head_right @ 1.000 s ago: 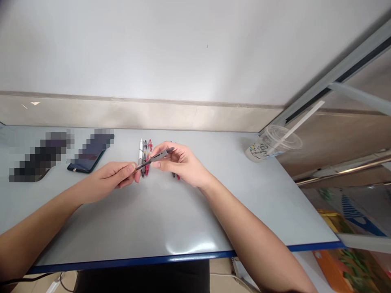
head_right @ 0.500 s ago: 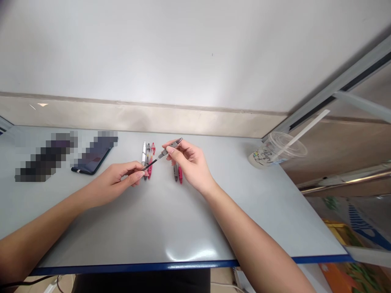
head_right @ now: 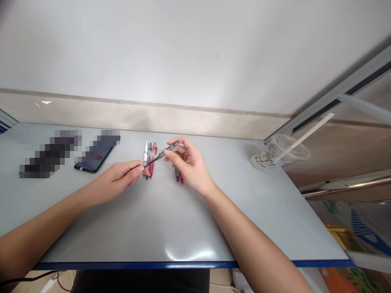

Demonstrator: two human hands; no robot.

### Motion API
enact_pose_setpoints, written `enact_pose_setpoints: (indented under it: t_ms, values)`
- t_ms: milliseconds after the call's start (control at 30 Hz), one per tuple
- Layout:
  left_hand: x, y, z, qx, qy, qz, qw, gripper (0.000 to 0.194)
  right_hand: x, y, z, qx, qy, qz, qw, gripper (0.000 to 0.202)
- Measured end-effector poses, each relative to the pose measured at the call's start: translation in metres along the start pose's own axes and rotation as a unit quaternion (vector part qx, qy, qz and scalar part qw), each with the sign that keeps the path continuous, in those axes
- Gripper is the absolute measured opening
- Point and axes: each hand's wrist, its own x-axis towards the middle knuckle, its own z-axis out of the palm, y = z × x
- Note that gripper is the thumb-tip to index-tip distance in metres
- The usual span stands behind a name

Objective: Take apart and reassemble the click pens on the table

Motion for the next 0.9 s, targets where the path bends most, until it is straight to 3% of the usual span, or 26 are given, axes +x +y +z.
enact_pose_setpoints:
  t_ms: [133,333,467,700,900]
  values:
    - [0.000,-0.003,-0.002,-0.009,-0.002,0.011,1.000,0.047,-0.002,0.000,0.002,0.016,-0.097,0.020,0.995,0.022]
    - [0.001,-0.007,-0.004,-0.011,-0.012,-0.002,1.000,0.050,-0.001,0.003,-0.006,0.024,-0.105,0.045,0.993,0.025]
    - [0.002,-0.006,-0.006,-0.002,-0.012,0.007,1.000,0.049,0.002,0.002,-0.010,0.029,-0.048,0.028,0.998,0.023]
    - [0.002,-0.008,-0.007,0.015,0.011,0.013,1.000,0.051,0.005,0.002,-0.014,-0.060,0.071,-0.039,0.995,0.035]
    - [0.000,-0.008,-0.008,0.016,0.012,-0.003,1.000,0.054,0.004,0.000,-0.017,-0.096,0.082,-0.060,0.990,0.037]
